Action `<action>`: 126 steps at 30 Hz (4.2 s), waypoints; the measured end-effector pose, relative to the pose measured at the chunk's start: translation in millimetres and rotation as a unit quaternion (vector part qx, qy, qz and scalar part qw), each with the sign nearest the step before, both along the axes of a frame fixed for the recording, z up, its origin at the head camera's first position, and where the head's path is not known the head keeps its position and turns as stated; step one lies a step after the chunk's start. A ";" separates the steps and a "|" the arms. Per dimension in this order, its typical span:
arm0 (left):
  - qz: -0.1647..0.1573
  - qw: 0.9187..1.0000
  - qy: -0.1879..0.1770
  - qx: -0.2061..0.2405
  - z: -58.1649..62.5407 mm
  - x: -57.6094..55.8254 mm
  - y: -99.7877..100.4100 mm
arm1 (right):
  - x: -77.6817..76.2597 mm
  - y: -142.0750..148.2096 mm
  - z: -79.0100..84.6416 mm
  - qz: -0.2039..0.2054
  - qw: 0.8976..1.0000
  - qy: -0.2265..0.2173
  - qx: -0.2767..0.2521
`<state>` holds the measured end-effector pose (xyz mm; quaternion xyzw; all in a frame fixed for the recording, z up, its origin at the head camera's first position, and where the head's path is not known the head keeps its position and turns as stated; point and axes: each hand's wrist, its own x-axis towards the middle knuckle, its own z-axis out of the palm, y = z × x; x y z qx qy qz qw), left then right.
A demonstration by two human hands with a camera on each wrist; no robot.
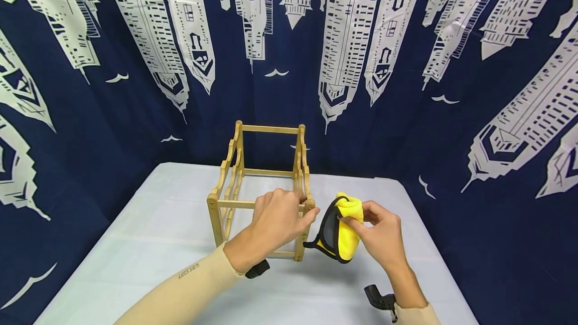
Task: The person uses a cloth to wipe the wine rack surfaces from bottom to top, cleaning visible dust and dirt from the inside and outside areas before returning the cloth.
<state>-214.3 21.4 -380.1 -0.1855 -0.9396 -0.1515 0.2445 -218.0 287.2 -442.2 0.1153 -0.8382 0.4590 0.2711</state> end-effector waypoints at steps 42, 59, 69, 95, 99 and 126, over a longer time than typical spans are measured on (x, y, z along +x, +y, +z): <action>-0.222 0.974 0.048 0.021 -5.7 -6.8 -157.1 | -1.2 2.9 -14.6 0.015 1.000 -0.001 0.024; -0.245 0.969 0.006 0.027 -11.9 -30.0 -183.7 | -6.3 -23.0 -34.7 0.092 0.988 0.058 0.111; -0.243 0.969 0.001 0.036 -17.2 -39.2 -184.9 | -5.0 -59.6 -47.7 0.220 0.958 0.054 0.174; -0.233 0.970 -0.038 0.057 -15.4 -38.3 -181.7 | -34.3 -182.3 -78.4 0.293 0.882 0.059 0.364; -0.229 0.971 -0.044 0.057 -15.9 -38.8 -182.4 | -35.1 -178.0 -81.4 0.255 0.892 0.064 0.368; -0.219 0.974 -0.027 0.045 -17.3 -40.7 -191.7 | -23.5 -70.6 -79.3 0.103 0.924 0.015 0.368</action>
